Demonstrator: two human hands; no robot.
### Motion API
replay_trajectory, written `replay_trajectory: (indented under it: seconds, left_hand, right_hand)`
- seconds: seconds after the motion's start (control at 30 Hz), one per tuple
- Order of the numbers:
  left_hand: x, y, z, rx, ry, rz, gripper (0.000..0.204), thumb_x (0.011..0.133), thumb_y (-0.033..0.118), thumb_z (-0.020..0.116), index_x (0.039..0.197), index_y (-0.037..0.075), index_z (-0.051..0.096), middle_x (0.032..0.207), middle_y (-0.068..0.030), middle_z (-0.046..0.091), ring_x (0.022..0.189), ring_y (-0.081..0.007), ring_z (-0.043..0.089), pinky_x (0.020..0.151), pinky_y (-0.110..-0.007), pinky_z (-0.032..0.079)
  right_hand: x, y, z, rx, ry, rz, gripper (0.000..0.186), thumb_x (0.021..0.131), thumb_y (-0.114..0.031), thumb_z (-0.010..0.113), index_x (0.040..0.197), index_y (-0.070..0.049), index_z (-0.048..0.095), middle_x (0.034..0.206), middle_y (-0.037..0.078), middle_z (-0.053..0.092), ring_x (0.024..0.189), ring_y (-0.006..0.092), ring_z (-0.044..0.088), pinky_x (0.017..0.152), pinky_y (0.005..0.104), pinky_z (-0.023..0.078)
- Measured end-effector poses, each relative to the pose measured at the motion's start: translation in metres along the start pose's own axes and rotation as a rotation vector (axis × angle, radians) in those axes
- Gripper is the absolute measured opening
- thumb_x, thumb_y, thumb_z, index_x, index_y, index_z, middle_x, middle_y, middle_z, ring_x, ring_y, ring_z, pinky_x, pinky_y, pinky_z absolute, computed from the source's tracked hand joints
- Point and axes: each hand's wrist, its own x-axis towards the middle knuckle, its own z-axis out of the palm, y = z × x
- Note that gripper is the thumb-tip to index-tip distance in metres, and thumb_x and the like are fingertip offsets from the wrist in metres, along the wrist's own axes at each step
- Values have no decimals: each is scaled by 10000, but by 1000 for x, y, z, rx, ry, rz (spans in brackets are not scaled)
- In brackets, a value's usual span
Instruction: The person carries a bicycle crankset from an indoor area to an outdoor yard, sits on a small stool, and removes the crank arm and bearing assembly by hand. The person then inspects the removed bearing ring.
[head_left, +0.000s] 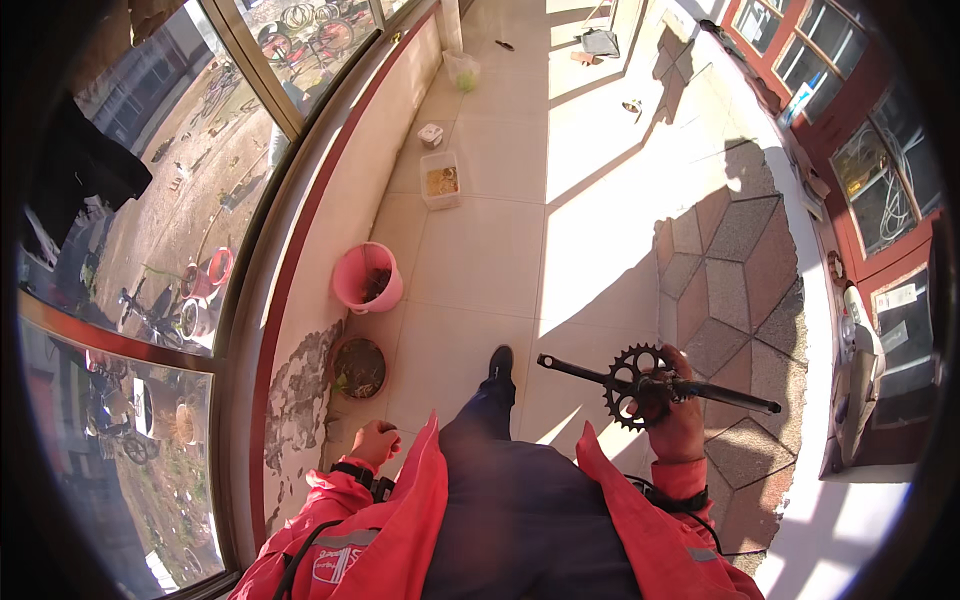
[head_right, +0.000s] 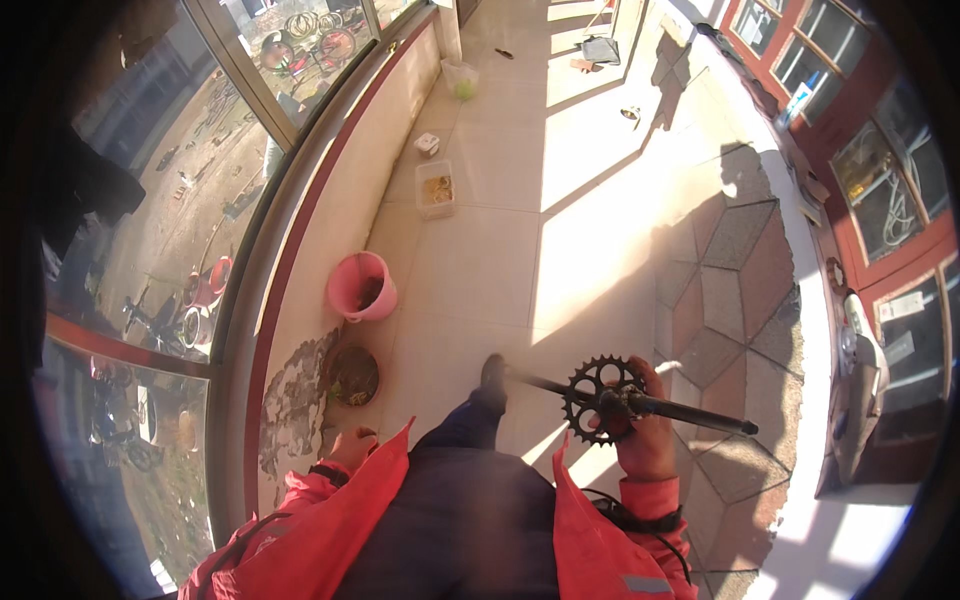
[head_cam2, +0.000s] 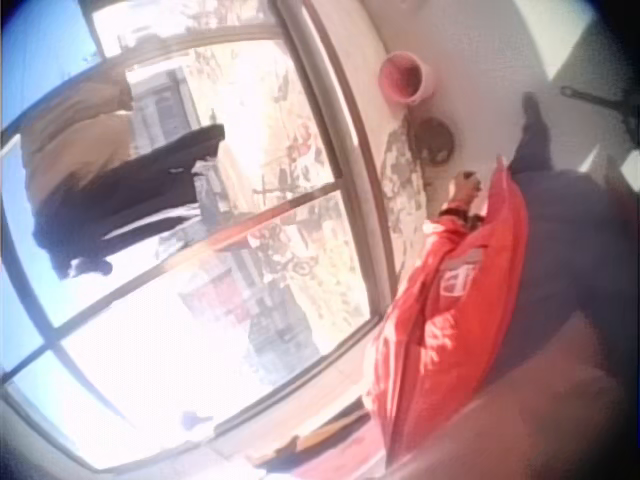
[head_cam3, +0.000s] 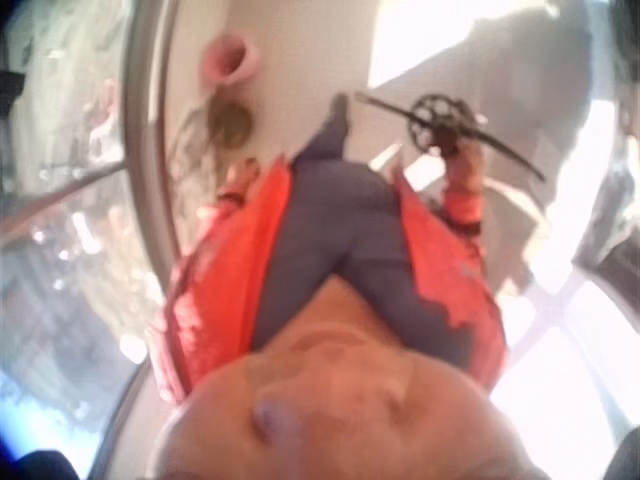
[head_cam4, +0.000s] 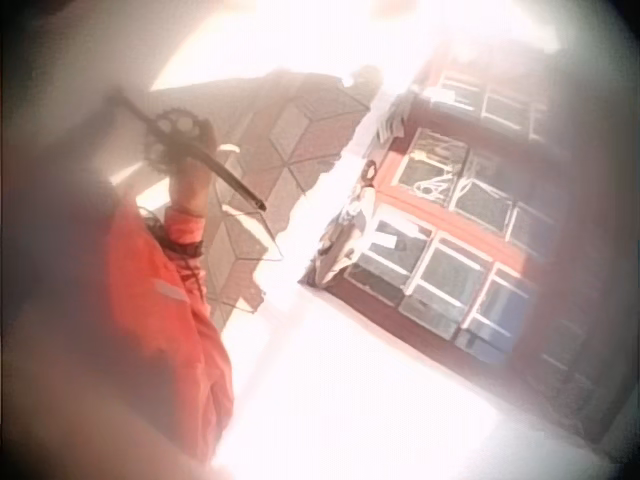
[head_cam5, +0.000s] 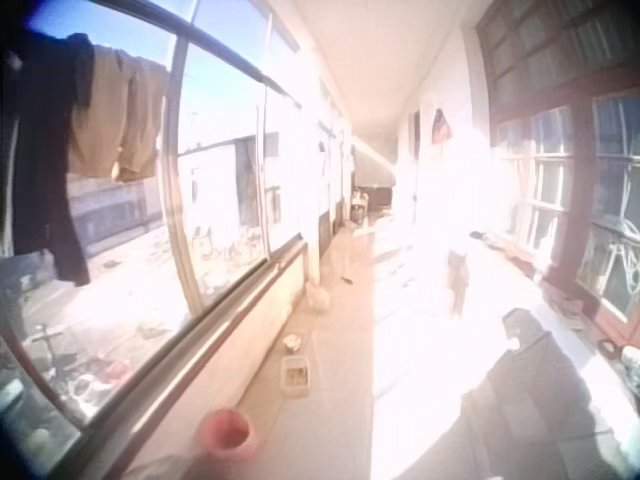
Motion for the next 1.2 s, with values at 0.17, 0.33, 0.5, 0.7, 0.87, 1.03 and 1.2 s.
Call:
replay_trajectory:
  seconds: [0.17,0.33,0.5,0.7,0.87,1.03,1.2]
  left_hand:
    - [130,148,8,-63,-68,56,222,877,143,601,1010,-30,647,814,-79,677,650,-144,646,550,-293,509]
    - [221,328,12,-2,-64,154,237,886,158,594,1023,-32,630,826,-82,678,663,-146,654,561,-295,517]
    - [333,439,42,-34,-12,118,247,891,159,590,1046,-32,614,835,-77,676,670,-146,655,570,-292,521]
    - [399,547,74,-96,51,13,261,884,158,600,1052,-41,614,834,-88,682,672,-149,665,564,-290,529]
    - [462,631,84,-139,71,-80,254,873,149,610,1038,-44,623,841,-96,683,681,-156,677,553,-297,529]
    - [579,748,91,-40,67,-87,244,873,135,611,1040,-43,626,839,-99,684,658,-159,667,533,-301,517]
    - [720,902,72,-57,11,-21,253,877,141,605,1057,-37,624,853,-99,683,674,-154,664,550,-294,516]
  right_hand:
    - [154,-37,-3,-37,130,19,864,813,-410,777,1483,-92,334,1147,114,634,866,234,668,684,390,602]
    - [303,-77,-12,-95,207,69,760,863,-369,730,1470,-100,361,1131,103,642,845,212,672,663,380,598]
    - [480,-103,-34,-33,32,23,640,930,-316,658,1458,-86,376,1075,103,628,792,206,652,639,359,584]
    - [690,-156,-51,-301,100,127,589,962,-290,606,1460,-77,375,1098,116,617,727,201,642,625,319,573]
    - [857,-190,-50,-159,15,176,557,964,-276,600,1451,-101,392,1124,103,608,860,215,649,657,343,595]
    - [1017,-192,-52,-132,7,118,485,1003,-242,518,1445,-81,400,1108,112,609,884,220,664,639,329,586]
    - [1166,-212,-36,-75,30,108,586,939,-246,629,1442,-65,390,1125,124,635,841,237,678,667,344,588]
